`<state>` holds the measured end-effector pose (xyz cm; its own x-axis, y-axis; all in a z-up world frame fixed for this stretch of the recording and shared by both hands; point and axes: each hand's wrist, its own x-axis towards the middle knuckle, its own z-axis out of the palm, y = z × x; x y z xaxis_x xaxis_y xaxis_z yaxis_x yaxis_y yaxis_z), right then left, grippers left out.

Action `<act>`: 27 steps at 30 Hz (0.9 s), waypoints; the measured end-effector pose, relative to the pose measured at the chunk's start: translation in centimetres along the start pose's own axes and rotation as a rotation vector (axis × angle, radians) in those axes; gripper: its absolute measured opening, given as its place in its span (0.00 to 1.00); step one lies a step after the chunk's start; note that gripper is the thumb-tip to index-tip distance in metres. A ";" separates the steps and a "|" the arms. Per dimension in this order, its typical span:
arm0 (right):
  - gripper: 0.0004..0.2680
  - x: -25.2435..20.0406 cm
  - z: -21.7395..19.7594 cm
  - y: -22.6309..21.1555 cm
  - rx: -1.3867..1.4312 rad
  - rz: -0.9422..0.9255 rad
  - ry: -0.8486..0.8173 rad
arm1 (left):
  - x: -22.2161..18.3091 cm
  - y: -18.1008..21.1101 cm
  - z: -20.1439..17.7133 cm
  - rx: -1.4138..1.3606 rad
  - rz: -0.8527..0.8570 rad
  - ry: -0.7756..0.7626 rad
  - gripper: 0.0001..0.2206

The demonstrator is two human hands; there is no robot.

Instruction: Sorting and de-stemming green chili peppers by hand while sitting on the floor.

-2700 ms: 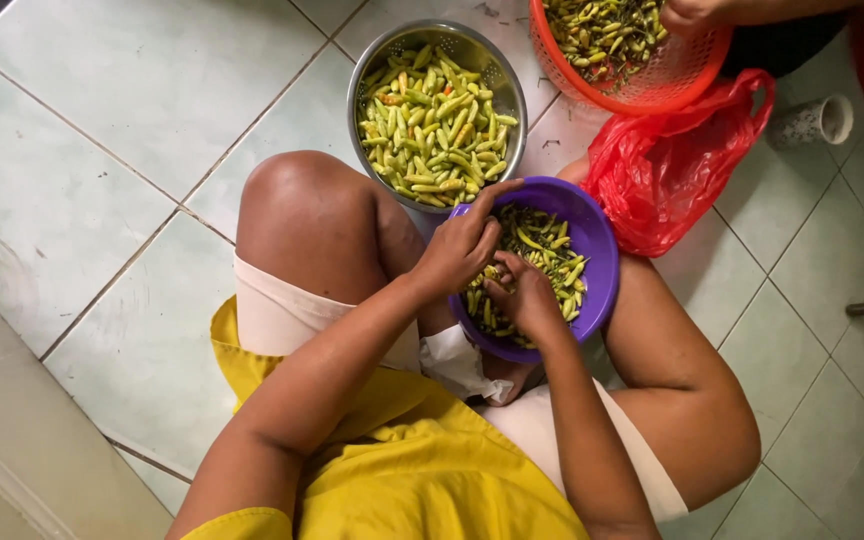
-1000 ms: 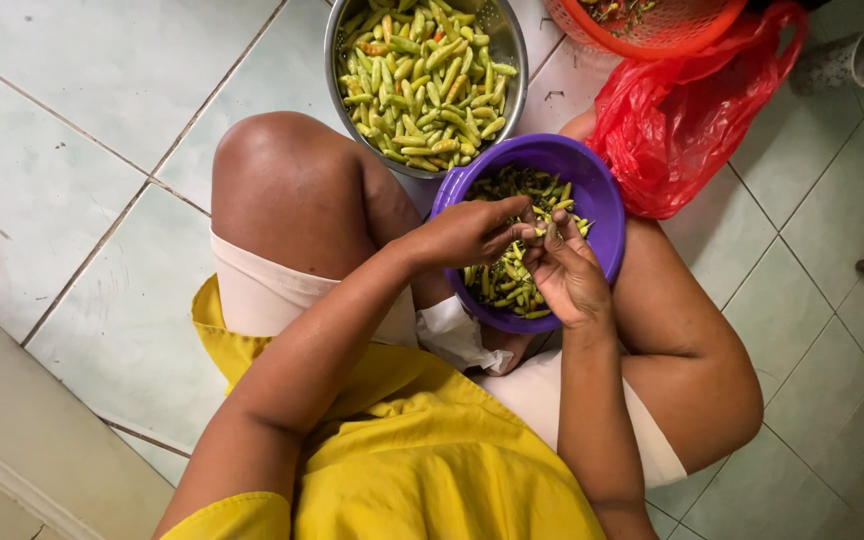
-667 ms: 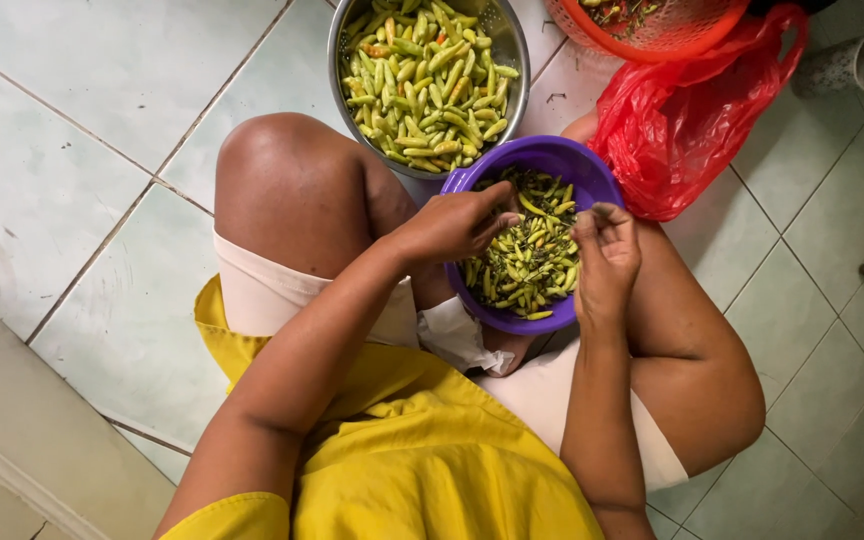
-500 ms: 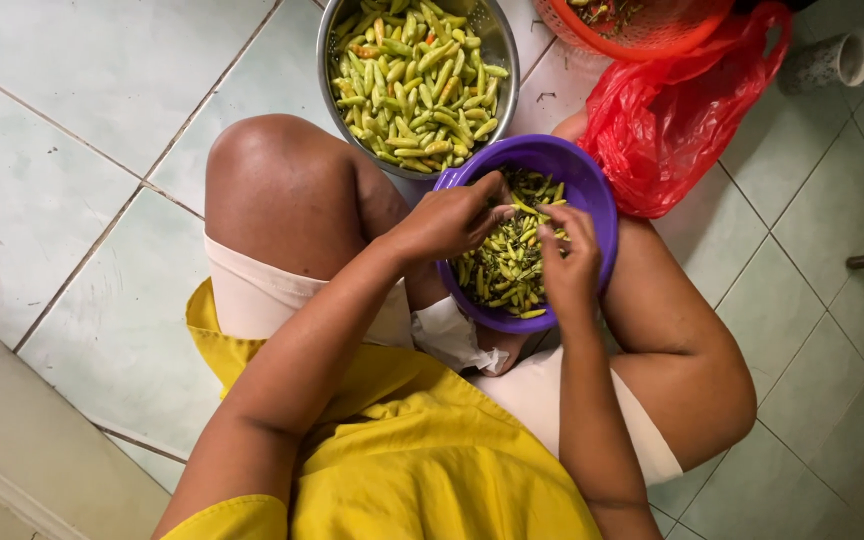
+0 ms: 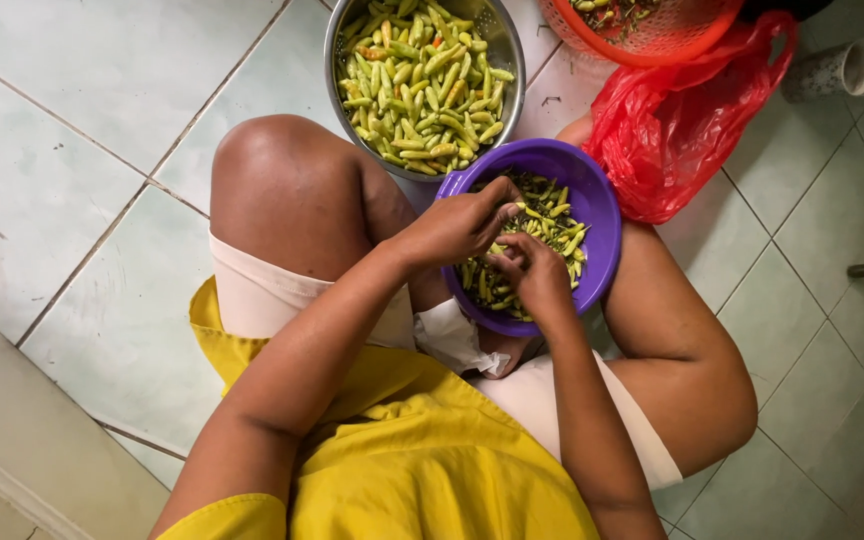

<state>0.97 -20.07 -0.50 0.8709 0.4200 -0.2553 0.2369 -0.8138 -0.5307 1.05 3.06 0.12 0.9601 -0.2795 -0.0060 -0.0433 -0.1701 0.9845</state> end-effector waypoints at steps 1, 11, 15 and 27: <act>0.11 -0.2 -0.5 -0.1 0.000 -0.003 -0.006 | 0.0 -0.2 0.2 -0.001 -0.004 0.005 0.11; 0.07 -2.7 -6.1 -3.8 0.250 -0.031 0.136 | 0.2 -0.9 1.7 -0.035 -0.012 -0.106 0.13; 0.04 -2.7 -7.2 -6.5 0.202 -0.092 0.241 | 0.2 -1.1 2.4 -0.005 -0.022 -0.148 0.13; 0.07 -0.3 -5.4 -8.0 0.231 -0.166 0.336 | 0.6 -0.1 1.9 -0.456 0.067 0.023 0.11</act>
<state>1.14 -15.92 8.21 0.9298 0.3525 0.1056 0.3163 -0.6190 -0.7189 1.08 1.15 -0.36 0.9656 -0.2533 0.0590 0.0155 0.2823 0.9592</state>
